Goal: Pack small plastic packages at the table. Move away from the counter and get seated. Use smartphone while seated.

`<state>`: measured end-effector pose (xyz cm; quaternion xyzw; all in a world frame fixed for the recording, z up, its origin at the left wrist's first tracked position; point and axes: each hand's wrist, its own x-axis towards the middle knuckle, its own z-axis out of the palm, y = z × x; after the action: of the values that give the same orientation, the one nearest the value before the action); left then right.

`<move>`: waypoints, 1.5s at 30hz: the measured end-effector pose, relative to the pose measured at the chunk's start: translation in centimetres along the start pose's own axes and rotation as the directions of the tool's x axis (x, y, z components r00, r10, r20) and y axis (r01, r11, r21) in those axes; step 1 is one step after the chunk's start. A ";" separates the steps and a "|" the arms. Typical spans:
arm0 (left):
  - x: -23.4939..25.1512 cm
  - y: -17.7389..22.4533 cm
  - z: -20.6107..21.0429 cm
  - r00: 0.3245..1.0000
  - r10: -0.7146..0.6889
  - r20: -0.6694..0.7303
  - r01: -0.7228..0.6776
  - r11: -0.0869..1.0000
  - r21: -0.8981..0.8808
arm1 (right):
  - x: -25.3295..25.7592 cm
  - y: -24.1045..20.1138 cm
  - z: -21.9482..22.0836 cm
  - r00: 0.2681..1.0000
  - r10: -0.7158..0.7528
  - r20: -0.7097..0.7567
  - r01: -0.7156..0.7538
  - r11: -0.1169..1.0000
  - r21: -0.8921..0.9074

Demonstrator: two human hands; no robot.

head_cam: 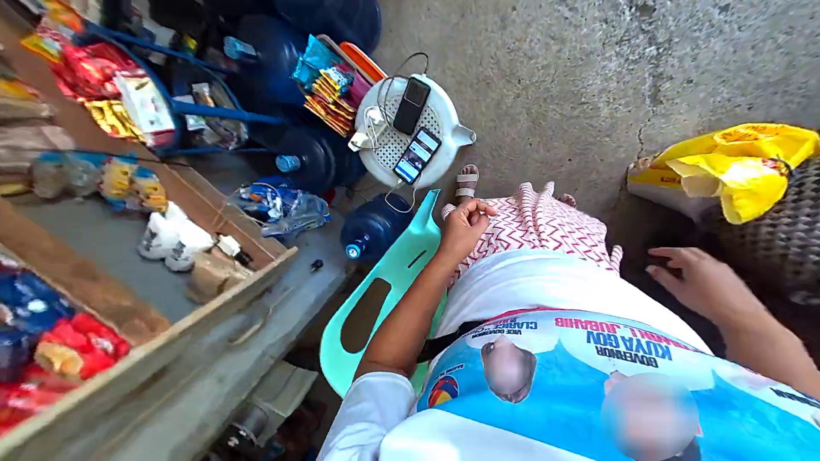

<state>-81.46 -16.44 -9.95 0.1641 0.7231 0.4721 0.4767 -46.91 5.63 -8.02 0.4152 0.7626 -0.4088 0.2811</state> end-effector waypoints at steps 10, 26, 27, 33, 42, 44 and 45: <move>3.2 -4.9 -8.8 0.985 -0.172 0.033 0.168 0.981 0.095 | 1.2 -9.3 7.5 1.000 -0.013 0.019 0.010 0.993 0.115; 14.3 -11.0 -11.7 0.966 -0.205 -0.155 0.257 0.720 0.645 | 4.7 -9.3 12.2 0.986 0.108 0.128 -0.123 0.986 0.115; 15.8 -11.3 -11.5 0.970 -0.193 -0.150 0.243 0.682 0.690 | 5.4 -9.0 12.7 0.986 0.106 0.132 -0.121 0.986 0.117; 20.0 -13.1 -10.4 0.981 -0.159 -0.113 0.180 0.513 0.839 | 8.7 -8.0 14.7 0.986 0.134 0.097 -0.151 0.970 0.191; 20.2 -16.3 -9.5 0.990 -0.024 -0.142 0.140 0.385 0.912 | 11.0 -5.8 19.7 0.997 0.073 0.030 -0.079 0.958 0.274; 19.9 -16.5 -9.7 0.985 0.033 -0.168 0.138 0.426 0.894 | 11.9 -5.4 20.6 1.000 0.014 -0.025 -0.007 0.959 0.282; 19.8 -16.8 -10.0 0.983 0.073 -0.171 0.119 0.457 0.882 | 12.6 -5.2 20.9 0.998 -0.021 -0.065 0.039 0.959 0.280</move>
<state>-96.04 -16.46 -33.63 0.3343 0.9057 0.0324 0.2585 -55.82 -8.87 -26.23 0.4517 0.7112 -0.5042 0.1896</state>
